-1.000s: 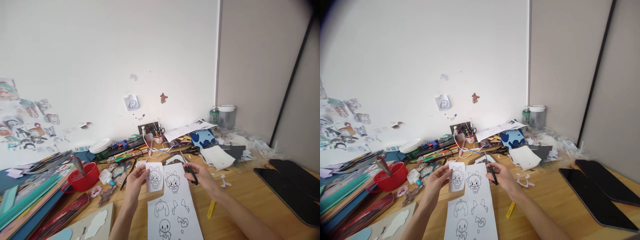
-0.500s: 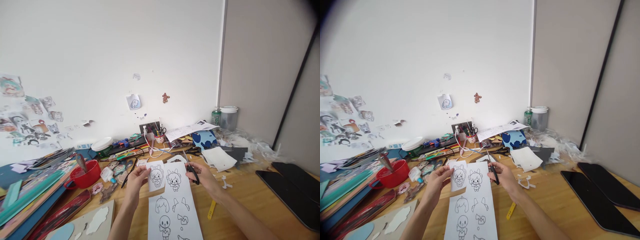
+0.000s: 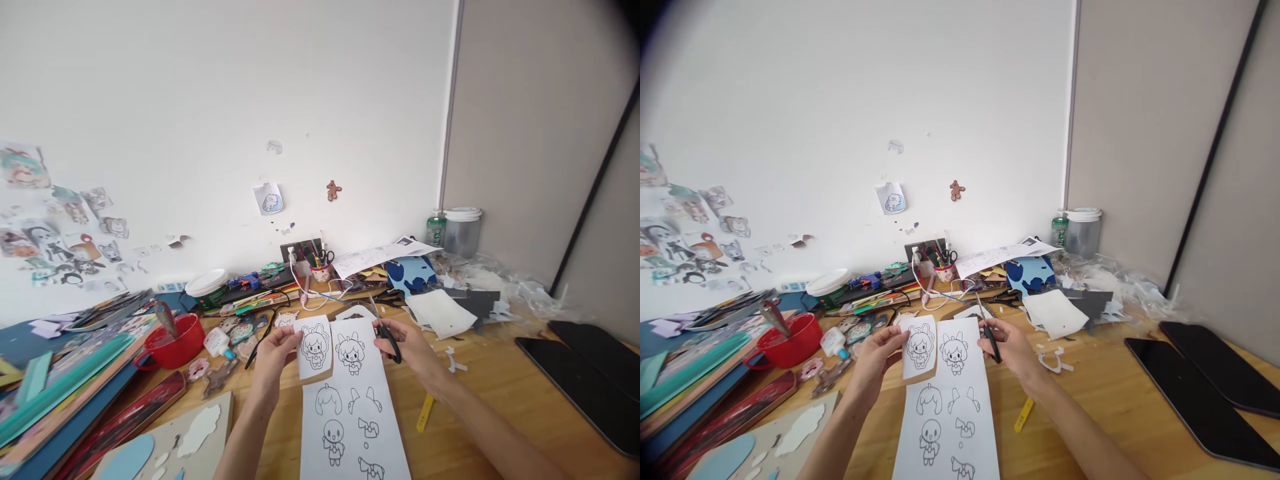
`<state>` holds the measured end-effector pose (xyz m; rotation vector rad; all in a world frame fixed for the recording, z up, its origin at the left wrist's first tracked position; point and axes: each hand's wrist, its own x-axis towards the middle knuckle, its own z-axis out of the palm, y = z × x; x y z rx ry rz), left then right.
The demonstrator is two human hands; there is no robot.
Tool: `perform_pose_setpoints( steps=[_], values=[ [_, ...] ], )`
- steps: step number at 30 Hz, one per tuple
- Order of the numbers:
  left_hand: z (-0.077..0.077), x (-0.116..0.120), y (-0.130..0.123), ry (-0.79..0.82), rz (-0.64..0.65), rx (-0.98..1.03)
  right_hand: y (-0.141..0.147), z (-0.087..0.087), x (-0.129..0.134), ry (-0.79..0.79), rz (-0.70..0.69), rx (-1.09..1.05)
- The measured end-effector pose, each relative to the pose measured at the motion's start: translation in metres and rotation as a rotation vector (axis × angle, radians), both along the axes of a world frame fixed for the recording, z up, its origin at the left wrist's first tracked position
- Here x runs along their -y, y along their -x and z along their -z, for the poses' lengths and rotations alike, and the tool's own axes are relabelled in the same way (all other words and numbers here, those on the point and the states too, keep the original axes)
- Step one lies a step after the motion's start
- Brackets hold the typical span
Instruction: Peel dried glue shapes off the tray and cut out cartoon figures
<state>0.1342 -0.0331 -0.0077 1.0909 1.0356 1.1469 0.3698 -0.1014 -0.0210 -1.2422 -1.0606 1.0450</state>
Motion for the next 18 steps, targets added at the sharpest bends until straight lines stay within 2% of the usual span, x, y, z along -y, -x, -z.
perform_pose_setpoints(
  steps=[18],
  values=[
    [-0.0027, 0.0008, 0.0034, -0.007, 0.015, -0.047, -0.0047, 0.0062, -0.0016, -0.009, -0.058, -0.018]
  ],
)
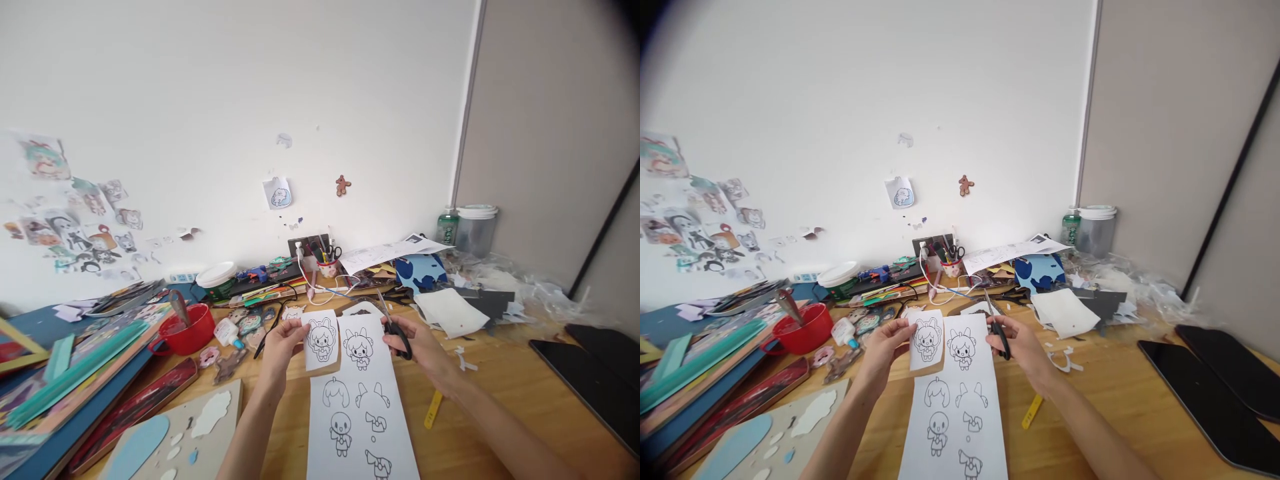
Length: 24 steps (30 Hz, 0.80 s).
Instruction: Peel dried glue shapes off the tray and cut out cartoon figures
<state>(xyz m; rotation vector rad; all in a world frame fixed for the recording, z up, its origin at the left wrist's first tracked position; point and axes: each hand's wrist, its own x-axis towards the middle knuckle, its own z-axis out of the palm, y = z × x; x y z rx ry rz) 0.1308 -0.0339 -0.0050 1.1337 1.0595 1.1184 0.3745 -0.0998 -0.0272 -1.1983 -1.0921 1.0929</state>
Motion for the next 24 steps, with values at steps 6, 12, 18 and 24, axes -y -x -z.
perform_pose_setpoints(
  steps=[6, 12, 18, 24],
  values=[
    [-0.0006, 0.0007, -0.0002, -0.016, -0.004, -0.016, 0.0001, -0.0008, 0.001, 0.026, 0.017, -0.024],
    [-0.0004, 0.0009, -0.0015, -0.007, 0.009, -0.022, 0.0006, -0.0027, 0.0019, 0.06, 0.052, -0.062],
    [0.0048, -0.0027, 0.0, -0.017, 0.023, -0.04, 0.004, -0.0079, 0.0033, 0.057, 0.047, -0.078],
    [0.0075, -0.0051, 0.0006, -0.021, 0.037, -0.049, 0.0039, -0.0087, 0.0035, 0.053, 0.027, -0.093]
  ],
)
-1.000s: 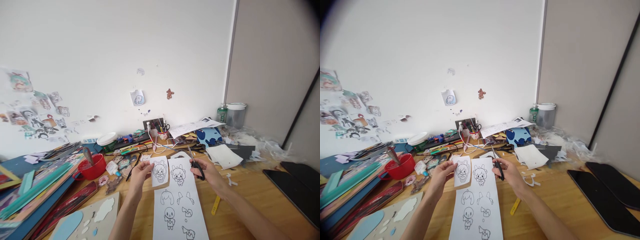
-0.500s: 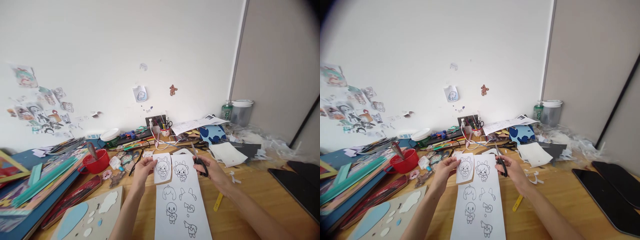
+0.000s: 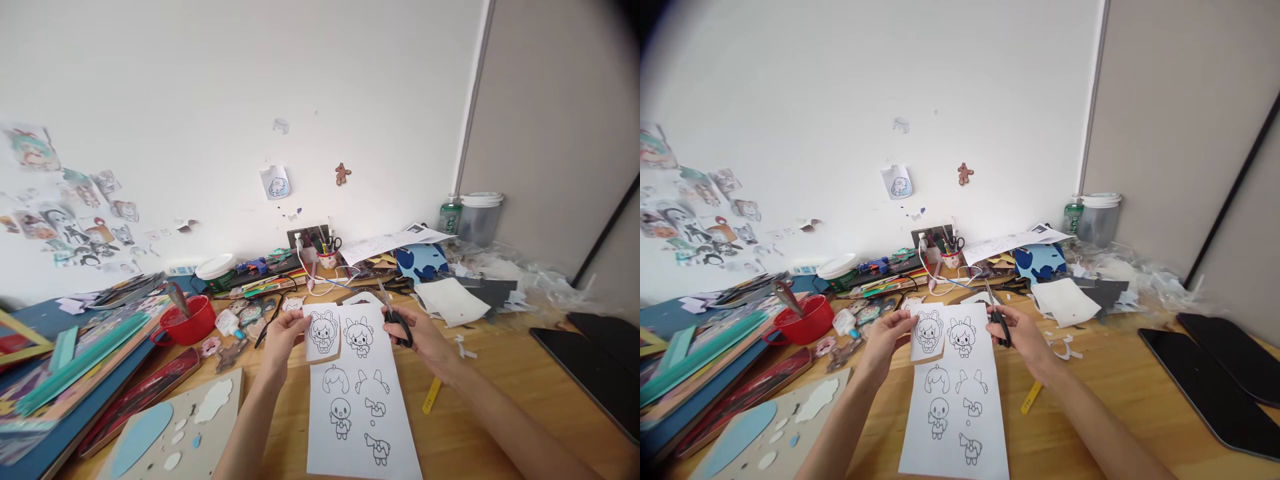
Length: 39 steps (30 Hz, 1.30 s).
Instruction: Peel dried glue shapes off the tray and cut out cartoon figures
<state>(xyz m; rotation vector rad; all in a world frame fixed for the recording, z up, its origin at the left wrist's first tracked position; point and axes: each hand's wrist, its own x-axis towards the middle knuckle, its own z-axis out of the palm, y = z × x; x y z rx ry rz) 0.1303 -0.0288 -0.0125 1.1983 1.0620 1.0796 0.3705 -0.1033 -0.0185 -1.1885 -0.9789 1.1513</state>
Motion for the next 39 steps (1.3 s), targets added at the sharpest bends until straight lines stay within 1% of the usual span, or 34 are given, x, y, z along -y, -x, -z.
perform_pose_setpoints(
  steps=[10, 19, 39],
  values=[
    [-0.0046, 0.0046, -0.0011, 0.01, -0.001, 0.016, -0.0011, 0.0027, -0.0028, 0.021, -0.011, -0.038],
    [-0.0051, 0.005, -0.0007, 0.001, 0.005, 0.024, 0.0003, -0.0013, 0.0003, 0.036, 0.011, -0.038],
    [-0.0061, 0.0053, -0.0004, 0.023, 0.006, 0.053, -0.0021, 0.002, -0.0014, 0.01, 0.011, -0.033]
  ],
)
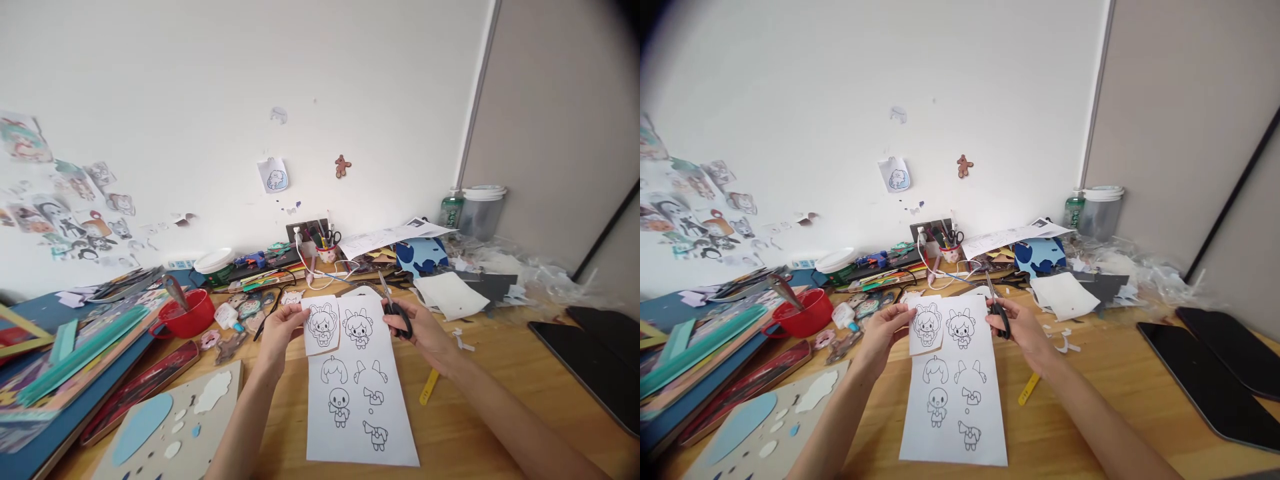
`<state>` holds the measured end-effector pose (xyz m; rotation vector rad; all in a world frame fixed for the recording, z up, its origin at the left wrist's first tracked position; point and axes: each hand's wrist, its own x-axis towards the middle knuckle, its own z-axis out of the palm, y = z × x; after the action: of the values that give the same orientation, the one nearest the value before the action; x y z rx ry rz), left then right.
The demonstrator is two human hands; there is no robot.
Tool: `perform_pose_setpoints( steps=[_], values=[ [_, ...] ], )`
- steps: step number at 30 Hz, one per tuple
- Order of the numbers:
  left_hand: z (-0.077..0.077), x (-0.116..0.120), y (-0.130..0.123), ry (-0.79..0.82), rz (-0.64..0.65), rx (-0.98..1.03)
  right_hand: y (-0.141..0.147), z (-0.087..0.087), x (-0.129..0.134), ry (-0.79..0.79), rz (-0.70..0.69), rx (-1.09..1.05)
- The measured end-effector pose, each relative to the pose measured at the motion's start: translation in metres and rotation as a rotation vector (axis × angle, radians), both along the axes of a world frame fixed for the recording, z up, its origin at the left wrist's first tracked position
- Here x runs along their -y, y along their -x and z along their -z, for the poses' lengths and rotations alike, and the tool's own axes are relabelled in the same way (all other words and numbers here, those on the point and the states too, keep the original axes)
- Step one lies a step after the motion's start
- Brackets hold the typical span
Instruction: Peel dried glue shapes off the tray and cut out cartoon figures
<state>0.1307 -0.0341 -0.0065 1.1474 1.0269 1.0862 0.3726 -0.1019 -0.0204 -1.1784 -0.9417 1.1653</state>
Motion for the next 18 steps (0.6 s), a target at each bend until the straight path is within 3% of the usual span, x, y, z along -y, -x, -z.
perform_pose_setpoints(
  steps=[18],
  values=[
    [-0.001, 0.0004, 0.0019, -0.004, 0.0, -0.007, -0.0001, -0.0032, 0.0027, 0.008, 0.008, 0.002]
  ],
)
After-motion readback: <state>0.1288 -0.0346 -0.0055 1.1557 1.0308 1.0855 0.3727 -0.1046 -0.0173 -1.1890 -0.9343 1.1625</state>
